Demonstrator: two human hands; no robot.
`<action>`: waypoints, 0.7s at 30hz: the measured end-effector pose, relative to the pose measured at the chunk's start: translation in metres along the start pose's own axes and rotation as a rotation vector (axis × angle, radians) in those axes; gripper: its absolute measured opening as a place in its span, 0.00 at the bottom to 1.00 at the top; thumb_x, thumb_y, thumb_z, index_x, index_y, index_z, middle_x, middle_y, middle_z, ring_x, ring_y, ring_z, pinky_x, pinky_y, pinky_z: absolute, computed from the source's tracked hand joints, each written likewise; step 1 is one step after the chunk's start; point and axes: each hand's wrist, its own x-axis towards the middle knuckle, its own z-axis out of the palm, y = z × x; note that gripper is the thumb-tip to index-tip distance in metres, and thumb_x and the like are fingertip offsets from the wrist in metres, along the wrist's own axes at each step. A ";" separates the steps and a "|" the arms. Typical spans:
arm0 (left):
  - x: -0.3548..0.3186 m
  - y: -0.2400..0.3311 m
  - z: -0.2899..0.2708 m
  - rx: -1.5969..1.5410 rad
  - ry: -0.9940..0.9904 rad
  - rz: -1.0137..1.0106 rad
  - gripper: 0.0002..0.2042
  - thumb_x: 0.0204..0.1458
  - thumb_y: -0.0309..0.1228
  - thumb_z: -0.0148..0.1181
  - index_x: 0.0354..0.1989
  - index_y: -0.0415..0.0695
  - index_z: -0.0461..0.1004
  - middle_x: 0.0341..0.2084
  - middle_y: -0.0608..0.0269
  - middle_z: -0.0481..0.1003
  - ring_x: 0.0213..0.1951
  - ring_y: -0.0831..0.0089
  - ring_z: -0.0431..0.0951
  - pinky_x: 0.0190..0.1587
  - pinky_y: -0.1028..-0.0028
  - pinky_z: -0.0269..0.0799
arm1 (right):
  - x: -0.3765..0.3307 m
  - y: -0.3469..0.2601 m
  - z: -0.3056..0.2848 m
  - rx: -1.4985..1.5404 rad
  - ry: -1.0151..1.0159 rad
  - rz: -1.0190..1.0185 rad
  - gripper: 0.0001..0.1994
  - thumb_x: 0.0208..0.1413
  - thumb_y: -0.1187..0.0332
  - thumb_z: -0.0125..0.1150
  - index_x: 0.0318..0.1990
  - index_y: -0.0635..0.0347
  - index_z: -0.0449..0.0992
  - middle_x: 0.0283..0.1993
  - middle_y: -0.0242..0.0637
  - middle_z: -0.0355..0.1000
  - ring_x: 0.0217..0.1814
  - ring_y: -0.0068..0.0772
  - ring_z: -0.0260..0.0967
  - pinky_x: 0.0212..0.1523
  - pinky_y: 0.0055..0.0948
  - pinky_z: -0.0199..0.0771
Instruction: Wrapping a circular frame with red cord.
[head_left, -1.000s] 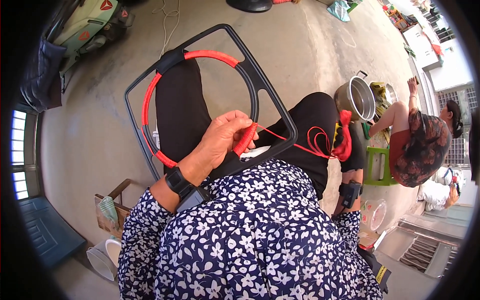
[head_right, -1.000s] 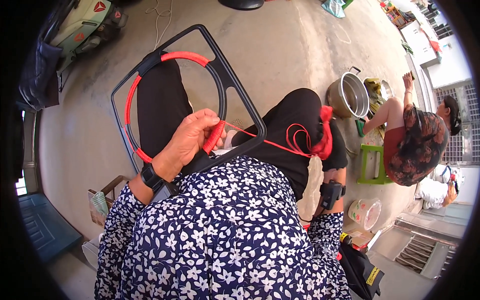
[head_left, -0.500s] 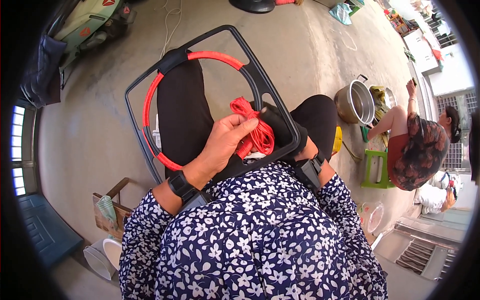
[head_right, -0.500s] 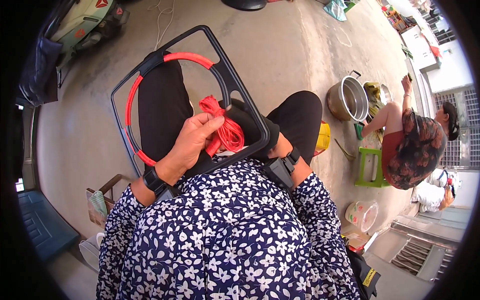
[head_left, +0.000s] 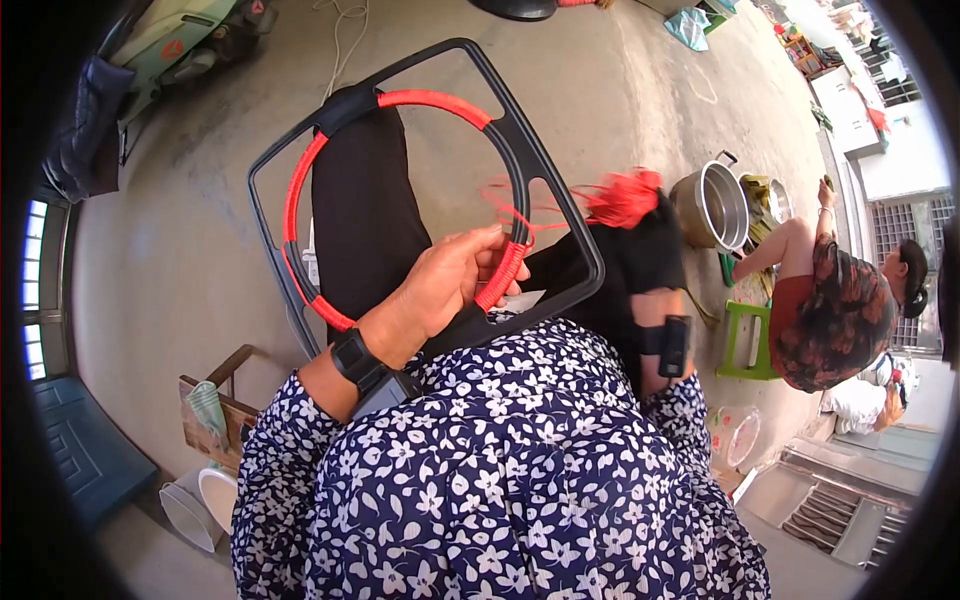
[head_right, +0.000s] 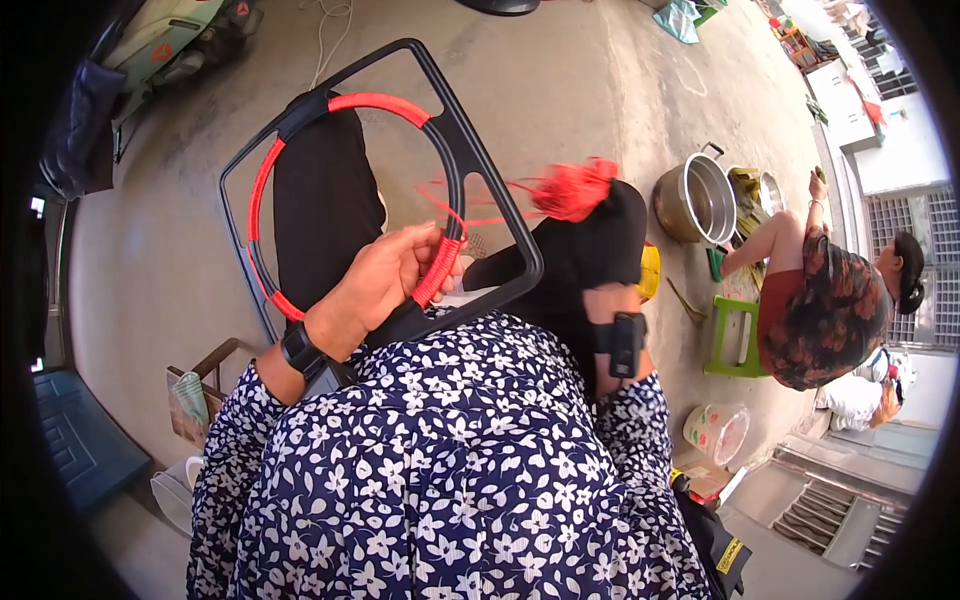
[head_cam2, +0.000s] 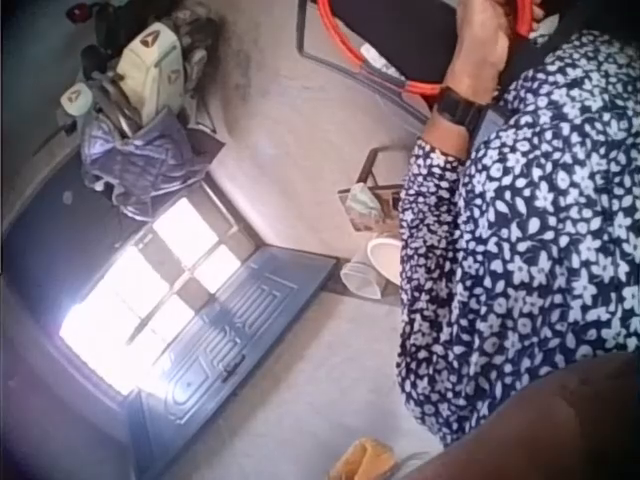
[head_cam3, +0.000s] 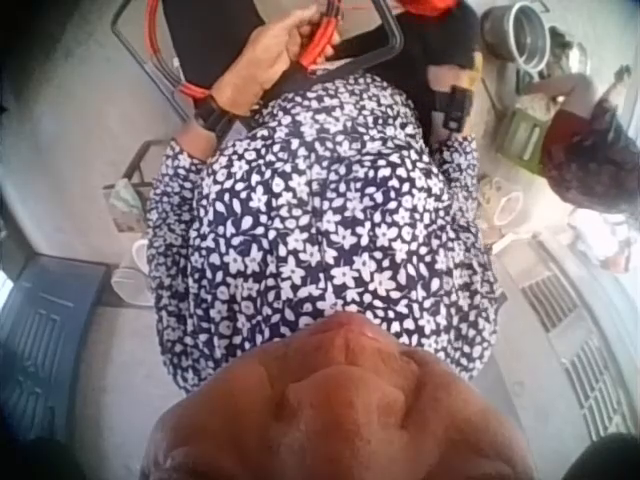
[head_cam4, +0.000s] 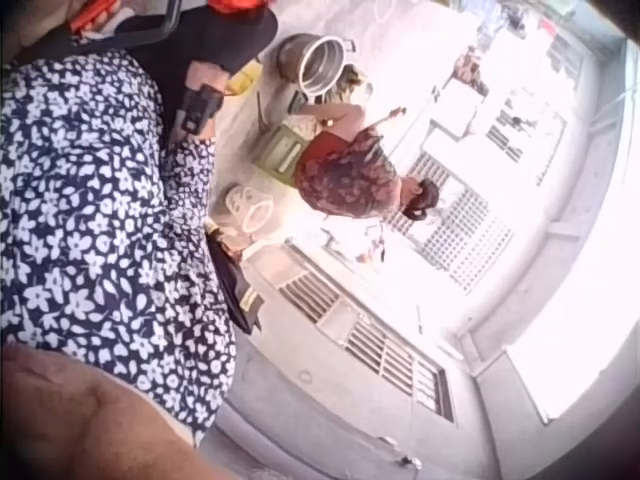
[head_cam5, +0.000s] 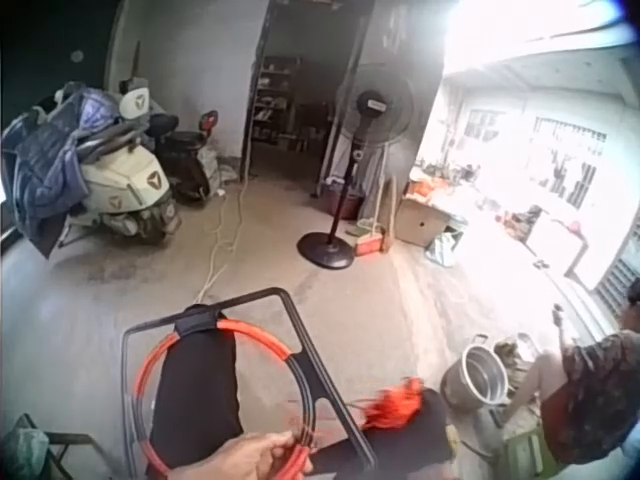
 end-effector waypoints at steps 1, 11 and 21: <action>0.007 0.001 0.003 0.001 -0.049 -0.013 0.22 0.63 0.43 0.39 0.45 0.34 0.70 0.33 0.54 0.75 0.30 0.68 0.77 0.32 0.73 0.74 | -0.009 0.036 -0.008 0.109 0.177 -0.068 0.12 0.54 0.69 0.54 0.45 0.62 0.72 0.47 0.47 0.72 0.49 0.36 0.70 0.47 0.30 0.69; 0.007 0.002 0.009 0.123 0.035 0.022 0.16 0.61 0.42 0.50 0.37 0.39 0.70 0.24 0.59 0.74 0.22 0.75 0.75 0.24 0.79 0.71 | -0.092 0.117 -0.060 0.160 -0.004 0.136 0.19 0.59 0.77 0.48 0.58 0.67 0.65 0.43 0.32 0.71 0.40 0.22 0.69 0.41 0.22 0.71; 0.005 0.005 0.017 0.147 0.112 0.067 0.08 0.58 0.33 0.54 0.35 0.41 0.70 0.24 0.57 0.76 0.21 0.74 0.76 0.23 0.79 0.73 | -0.082 0.172 -0.036 0.666 0.035 0.093 0.18 0.60 0.77 0.47 0.59 0.65 0.65 0.58 0.39 0.66 0.56 0.31 0.66 0.55 0.27 0.68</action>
